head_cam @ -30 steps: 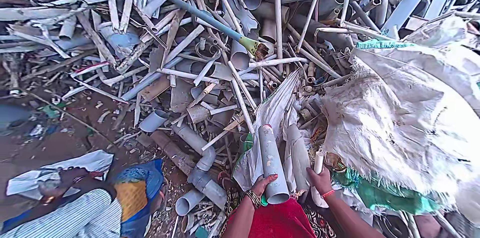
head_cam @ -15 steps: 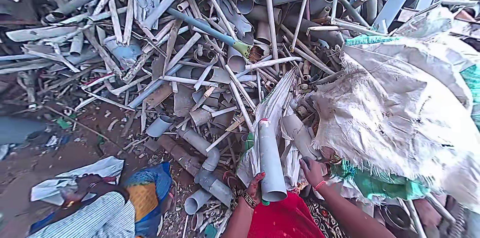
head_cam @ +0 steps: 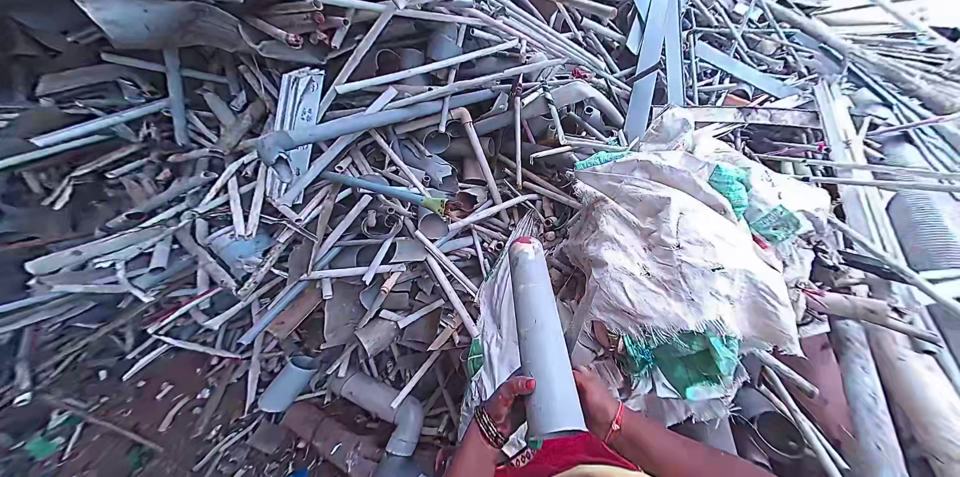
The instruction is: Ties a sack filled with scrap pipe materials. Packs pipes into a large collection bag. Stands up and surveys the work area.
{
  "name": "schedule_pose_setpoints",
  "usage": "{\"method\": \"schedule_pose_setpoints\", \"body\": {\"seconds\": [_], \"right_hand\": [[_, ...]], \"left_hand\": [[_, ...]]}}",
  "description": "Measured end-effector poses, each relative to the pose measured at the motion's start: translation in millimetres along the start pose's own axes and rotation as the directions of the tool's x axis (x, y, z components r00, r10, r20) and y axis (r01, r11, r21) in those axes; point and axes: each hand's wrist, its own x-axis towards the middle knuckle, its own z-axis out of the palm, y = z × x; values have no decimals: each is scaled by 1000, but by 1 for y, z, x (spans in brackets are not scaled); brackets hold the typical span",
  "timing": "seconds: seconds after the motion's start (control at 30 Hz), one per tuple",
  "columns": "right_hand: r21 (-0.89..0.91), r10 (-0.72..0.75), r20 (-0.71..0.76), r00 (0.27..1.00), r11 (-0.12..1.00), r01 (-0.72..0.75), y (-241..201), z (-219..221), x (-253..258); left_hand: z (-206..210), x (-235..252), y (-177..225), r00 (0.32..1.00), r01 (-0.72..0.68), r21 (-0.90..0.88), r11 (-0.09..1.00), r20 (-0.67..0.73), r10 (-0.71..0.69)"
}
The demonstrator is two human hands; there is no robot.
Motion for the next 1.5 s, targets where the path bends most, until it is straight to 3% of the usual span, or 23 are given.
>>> {"method": "schedule_pose_setpoints", "body": {"seconds": [0.07, 0.13, 0.2, 0.23, 0.3, 0.33, 0.43, 0.5, 0.6, 0.7, 0.77, 0.9, 1.07, 1.17, 1.3, 1.43, 1.5], "right_hand": [[-114, -153, -20, 988, 982, 150, -18, -3, -12], [-106, -304, -121, 945, 950, 292, -37, -17, -20], [-149, -433, -298, 851, 901, 406, -62, -42, -28], [-328, -536, -320, 781, 836, 440, -72, -64, -33], [-766, -683, -247, 688, 573, 293, -93, -102, -54], [-889, -687, -197, 700, 426, 168, -102, -112, -69], [-995, -655, -25, 755, 88, 44, -106, -108, -109], [-999, -609, 54, 791, -28, 47, -96, -96, -113], [-997, -377, -18, 926, -58, -43, -88, -71, -100], [-992, -292, -74, 954, -80, -101, -87, -54, -84], [-984, -302, -121, 946, -89, -155, -90, -59, -73], [-937, -283, -330, 901, -21, -349, -122, -85, -57], [-973, -205, -170, 964, -118, -196, -123, -71, -79], [-945, -258, -312, 914, -14, -326, -133, -93, -67], [-980, -218, -176, 960, -50, -191, -120, -65, -86], [-955, -240, -288, 927, 4, -295, -124, -81, -80], [-981, -233, -185, 955, -14, -194, -123, -67, -91]], "left_hand": [[17, 3, 20, 997, 16, 26, 1000, 73, -18], [38, 8, 38, 999, 28, 101, 995, 44, -33], [49, 22, 49, 996, 59, 218, 974, 59, -73], [51, 31, 52, 990, 97, 278, 956, 68, -120], [62, 48, 58, 976, 172, 410, 896, 51, -210], [70, 53, 61, 969, 204, 469, 859, 30, -247], [89, 68, 68, 939, 307, 548, 778, -39, -343], [91, 77, 69, 928, 336, 559, 758, -58, -368], [80, 84, 62, 938, 328, 537, 777, -87, -336], [80, 78, 39, 966, 195, 410, 891, -239, -101], [79, 68, 21, 950, 69, 416, 907, -304, 67], [71, 64, -2, 916, -135, 730, 669, -164, 365], [79, 66, -4, 851, -160, 926, 342, -47, 523], [85, 68, -13, 831, -205, 959, 198, 63, 553], [91, 63, -6, 883, -166, 984, 60, 121, 454], [99, 58, -1, 919, -72, 997, -36, 80, 385], [106, 62, 5, 920, -47, 995, -85, 76, 385]]}}
